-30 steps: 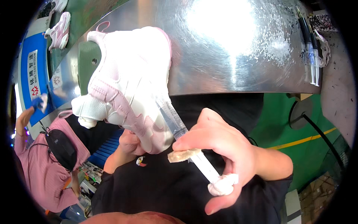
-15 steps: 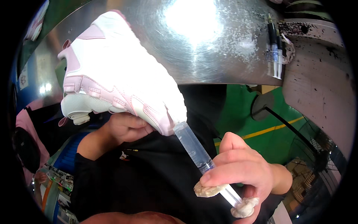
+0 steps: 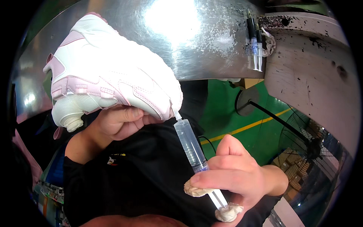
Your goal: The person injects glue into the sole of pink and white sneakers using a syringe. They pick up each shoe, insert the needle into a small hole on the side of the sole, and push the plunger to dispense the liquid. The shoes are handled one at a time on a metal workbench in a factory setting.
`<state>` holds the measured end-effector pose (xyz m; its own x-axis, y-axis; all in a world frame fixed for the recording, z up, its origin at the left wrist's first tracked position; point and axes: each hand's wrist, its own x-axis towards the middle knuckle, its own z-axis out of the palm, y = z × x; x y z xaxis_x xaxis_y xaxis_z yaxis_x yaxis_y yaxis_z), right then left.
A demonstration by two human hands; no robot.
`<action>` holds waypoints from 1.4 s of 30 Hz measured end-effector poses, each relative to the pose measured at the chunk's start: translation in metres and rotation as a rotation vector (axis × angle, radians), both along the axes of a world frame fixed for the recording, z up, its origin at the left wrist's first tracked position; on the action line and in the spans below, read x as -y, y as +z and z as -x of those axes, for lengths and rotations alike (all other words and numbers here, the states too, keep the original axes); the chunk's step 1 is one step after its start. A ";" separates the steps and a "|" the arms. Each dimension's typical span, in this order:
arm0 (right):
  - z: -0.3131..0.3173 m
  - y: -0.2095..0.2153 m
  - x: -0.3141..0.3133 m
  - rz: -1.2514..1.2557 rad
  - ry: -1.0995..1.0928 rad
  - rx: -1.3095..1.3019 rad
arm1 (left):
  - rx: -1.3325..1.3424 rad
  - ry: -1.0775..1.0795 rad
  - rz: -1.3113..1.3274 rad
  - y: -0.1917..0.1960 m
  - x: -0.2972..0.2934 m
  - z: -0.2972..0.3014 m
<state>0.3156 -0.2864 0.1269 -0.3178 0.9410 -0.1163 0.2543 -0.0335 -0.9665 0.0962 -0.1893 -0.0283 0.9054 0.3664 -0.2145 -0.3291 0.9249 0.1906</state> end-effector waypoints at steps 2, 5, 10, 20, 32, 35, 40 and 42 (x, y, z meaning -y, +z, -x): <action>0.000 0.001 -0.002 -0.001 0.026 0.020 | 0.005 -0.006 -0.008 -0.002 0.000 -0.002; 0.002 0.003 -0.003 -0.017 0.035 0.054 | 0.033 -0.011 -0.024 -0.004 -0.002 -0.005; 0.000 0.007 0.003 0.028 0.086 0.143 | 0.022 -0.020 -0.031 -0.002 -0.006 -0.011; 0.014 -0.037 0.018 -0.372 -0.089 0.250 | 0.088 -0.001 -0.018 0.010 -0.022 -0.032; 0.033 -0.073 0.007 -0.683 -0.137 0.442 | 0.123 0.090 0.030 0.024 -0.029 -0.044; 0.031 -0.070 0.005 -0.683 -0.121 0.458 | 0.138 0.106 0.026 0.024 -0.030 -0.047; 0.020 -0.072 0.015 -0.804 -0.268 0.446 | 0.086 0.041 -0.063 0.015 -0.029 -0.037; 0.003 -0.077 0.006 -0.711 -0.222 0.511 | -0.009 0.030 -0.088 0.013 -0.018 -0.008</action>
